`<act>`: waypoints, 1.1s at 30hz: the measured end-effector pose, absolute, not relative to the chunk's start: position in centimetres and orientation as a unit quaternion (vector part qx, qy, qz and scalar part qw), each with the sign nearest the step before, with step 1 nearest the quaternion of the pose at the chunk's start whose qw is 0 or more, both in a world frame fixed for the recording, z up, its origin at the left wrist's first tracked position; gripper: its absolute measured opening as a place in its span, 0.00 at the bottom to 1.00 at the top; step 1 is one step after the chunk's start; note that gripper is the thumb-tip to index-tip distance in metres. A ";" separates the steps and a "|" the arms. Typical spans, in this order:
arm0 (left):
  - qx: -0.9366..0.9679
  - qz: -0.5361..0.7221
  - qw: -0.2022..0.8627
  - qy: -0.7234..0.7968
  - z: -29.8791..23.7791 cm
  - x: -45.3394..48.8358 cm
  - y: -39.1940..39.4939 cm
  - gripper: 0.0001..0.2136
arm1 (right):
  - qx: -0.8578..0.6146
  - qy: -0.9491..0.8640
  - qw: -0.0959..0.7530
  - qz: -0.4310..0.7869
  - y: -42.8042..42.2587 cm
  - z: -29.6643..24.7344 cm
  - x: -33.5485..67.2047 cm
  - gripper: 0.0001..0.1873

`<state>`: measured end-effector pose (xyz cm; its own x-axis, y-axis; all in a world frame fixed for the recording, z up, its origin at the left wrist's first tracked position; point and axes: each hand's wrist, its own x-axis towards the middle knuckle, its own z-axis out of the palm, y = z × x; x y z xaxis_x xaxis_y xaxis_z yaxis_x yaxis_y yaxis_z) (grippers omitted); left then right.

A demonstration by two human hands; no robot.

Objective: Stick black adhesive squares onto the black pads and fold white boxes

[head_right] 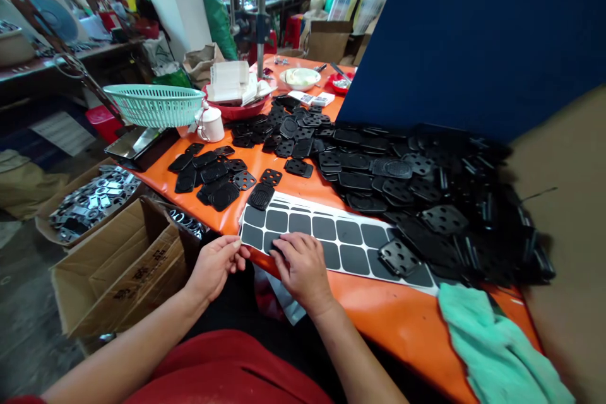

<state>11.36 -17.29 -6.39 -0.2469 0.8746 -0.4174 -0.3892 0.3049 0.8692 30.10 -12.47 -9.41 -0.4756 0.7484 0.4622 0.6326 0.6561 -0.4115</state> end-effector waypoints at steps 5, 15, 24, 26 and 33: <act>0.274 0.528 0.567 0.570 -7.1 12.5 -15.7 0.13 | -0.409 -0.855 0.305 0.088 -12.5 -9.4 30.0 0.09; 0.328 0.471 0.589 0.569 -7.6 13.1 -15.0 0.10 | -0.356 -0.869 0.333 0.085 -11.2 -8.9 30.7 0.24; 0.327 0.436 0.588 0.598 -7.6 12.3 -15.5 0.11 | -0.260 -0.908 0.326 -0.025 -9.3 -8.0 31.7 0.15; 0.334 0.426 0.571 0.617 -7.7 11.7 -15.8 0.10 | -0.259 -0.909 0.327 -0.025 -9.4 -8.0 32.5 0.13; 0.540 0.359 0.258 0.716 -5.6 7.1 -14.5 0.09 | -0.351 -0.823 0.429 0.126 -12.0 -8.7 36.5 0.11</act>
